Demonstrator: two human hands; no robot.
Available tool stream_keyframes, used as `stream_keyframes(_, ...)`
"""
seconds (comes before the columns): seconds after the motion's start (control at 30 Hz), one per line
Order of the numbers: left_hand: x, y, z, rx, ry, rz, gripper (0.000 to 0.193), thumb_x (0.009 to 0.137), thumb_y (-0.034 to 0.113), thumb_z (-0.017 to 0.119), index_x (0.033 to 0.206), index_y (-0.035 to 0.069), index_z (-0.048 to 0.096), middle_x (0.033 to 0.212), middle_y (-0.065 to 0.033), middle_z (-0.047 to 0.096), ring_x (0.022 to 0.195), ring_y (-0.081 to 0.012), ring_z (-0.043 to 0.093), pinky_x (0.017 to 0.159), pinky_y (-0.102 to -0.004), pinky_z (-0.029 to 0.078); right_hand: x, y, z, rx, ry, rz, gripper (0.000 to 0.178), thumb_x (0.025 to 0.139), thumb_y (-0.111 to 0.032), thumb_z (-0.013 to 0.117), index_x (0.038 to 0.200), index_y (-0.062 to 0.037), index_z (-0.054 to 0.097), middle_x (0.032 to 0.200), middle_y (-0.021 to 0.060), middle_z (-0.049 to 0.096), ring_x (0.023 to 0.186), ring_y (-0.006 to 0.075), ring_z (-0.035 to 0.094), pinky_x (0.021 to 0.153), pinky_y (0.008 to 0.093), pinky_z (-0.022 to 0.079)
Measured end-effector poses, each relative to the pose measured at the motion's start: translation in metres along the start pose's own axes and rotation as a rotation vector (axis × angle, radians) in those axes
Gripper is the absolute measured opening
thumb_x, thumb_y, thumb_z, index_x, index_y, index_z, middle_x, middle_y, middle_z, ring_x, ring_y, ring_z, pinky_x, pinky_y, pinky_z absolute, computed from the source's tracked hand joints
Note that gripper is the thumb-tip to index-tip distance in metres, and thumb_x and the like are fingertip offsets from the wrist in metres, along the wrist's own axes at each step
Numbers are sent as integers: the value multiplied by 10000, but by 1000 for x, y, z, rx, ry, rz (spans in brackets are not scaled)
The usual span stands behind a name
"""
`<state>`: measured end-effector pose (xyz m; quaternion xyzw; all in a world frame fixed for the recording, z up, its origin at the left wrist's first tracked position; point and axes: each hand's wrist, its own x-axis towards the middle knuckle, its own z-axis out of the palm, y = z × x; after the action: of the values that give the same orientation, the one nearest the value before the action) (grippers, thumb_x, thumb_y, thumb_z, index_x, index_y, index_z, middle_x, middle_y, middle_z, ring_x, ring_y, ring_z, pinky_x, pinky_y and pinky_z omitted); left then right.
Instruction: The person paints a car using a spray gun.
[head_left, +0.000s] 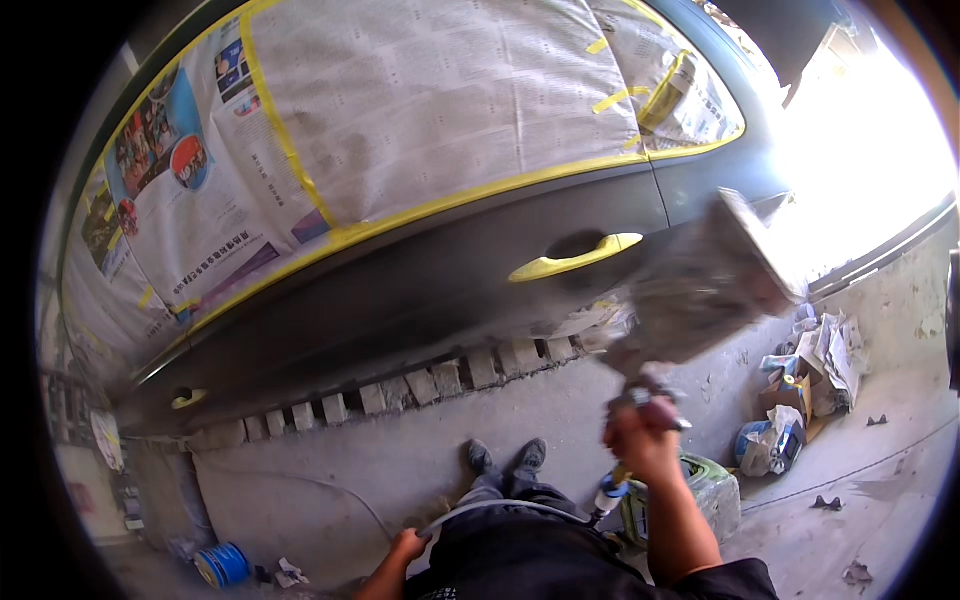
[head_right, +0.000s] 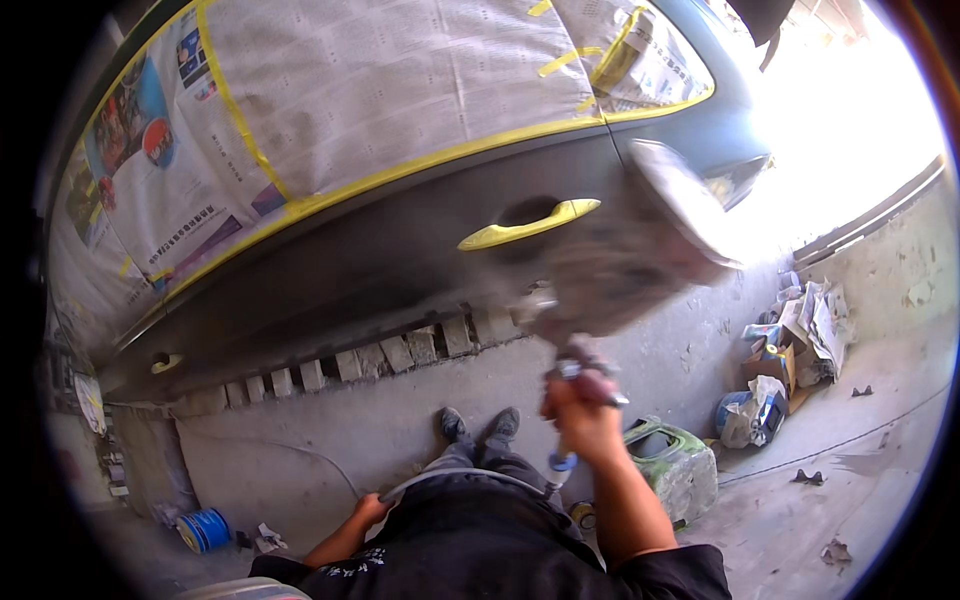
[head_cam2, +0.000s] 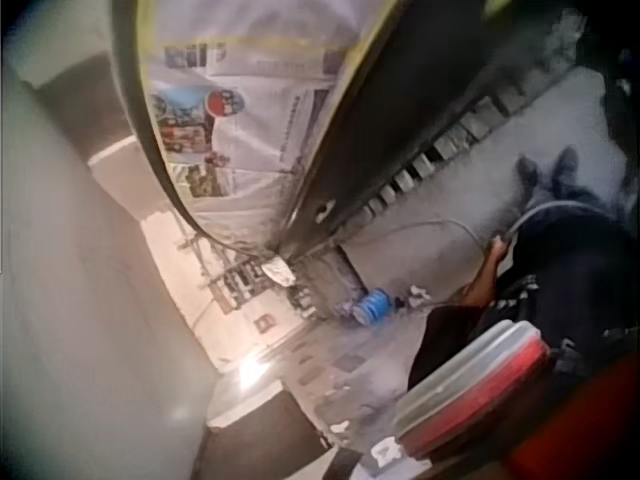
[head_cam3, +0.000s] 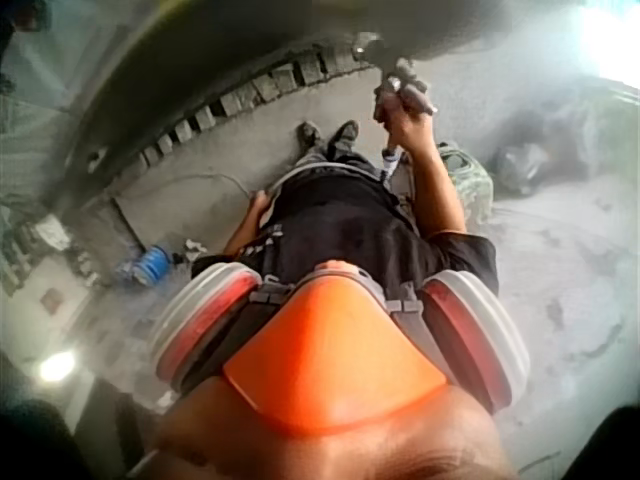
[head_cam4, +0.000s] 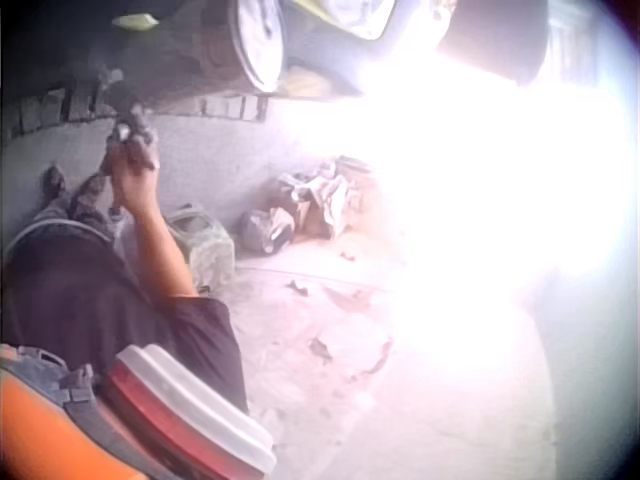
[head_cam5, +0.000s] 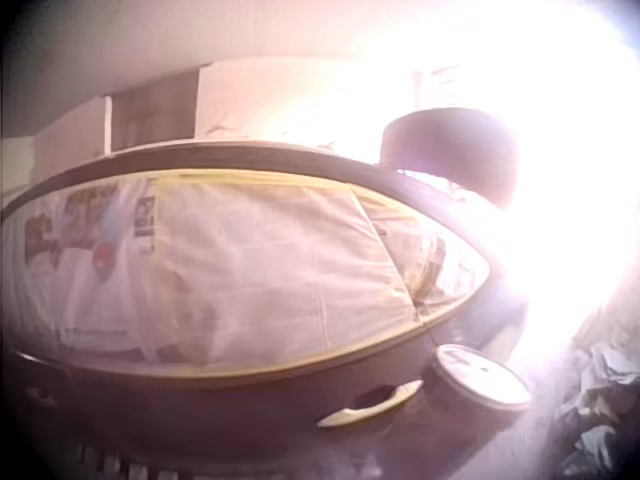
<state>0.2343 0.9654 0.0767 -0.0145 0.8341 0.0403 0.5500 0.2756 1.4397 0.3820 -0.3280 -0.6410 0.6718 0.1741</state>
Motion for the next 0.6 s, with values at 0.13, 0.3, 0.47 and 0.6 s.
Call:
stream_keyframes(0.13, 19, -9, -1, 3, 24, 49, 563, 768, 482, 622, 1112, 37, 620, 1127, -204, 605, 1074, -335, 569, 908, -399, 448, -14, -14, -24, 28, 482, -16, 207, 924, -249, 536, 1008, -65, 497, 713, 62, 603, 492, 88, 529, 398, 210, 394)
stream_keyframes(0.3, 27, -17, -5, -28, 142, 47, 522, 780, 465, 614, 1117, 67, 627, 1060, -198, 633, 1020, -337, 594, 883, -408, 459, -17, -2, -21, 11, 637, 139, 208, 926, -298, 536, 985, -105, 586, 675, 28, 597, 488, 54, 513, 402, 198, 372)
stream_keyframes(0.47, 34, -37, -23, 40, 58, 15, 542, 782, 466, 611, 1111, 36, 620, 1085, -207, 621, 1031, -344, 588, 886, -409, 463, -25, 83, 27, -347, 203, 27, 231, 888, -282, 585, 950, -59, 593, 669, 9, 607, 571, 129, 567, 488, 273, 439)
stream_keyframes(0.6, 25, -47, -36, 173, 7, -45, 550, 778, 489, 602, 1063, 19, 636, 1087, -207, 620, 1044, -348, 582, 893, -411, 460, -41, 136, 80, -389, -337, -69, 372, 835, -235, 621, 1132, -26, 543, 1021, 118, 575, 940, 234, 534, 811, 367, 429)
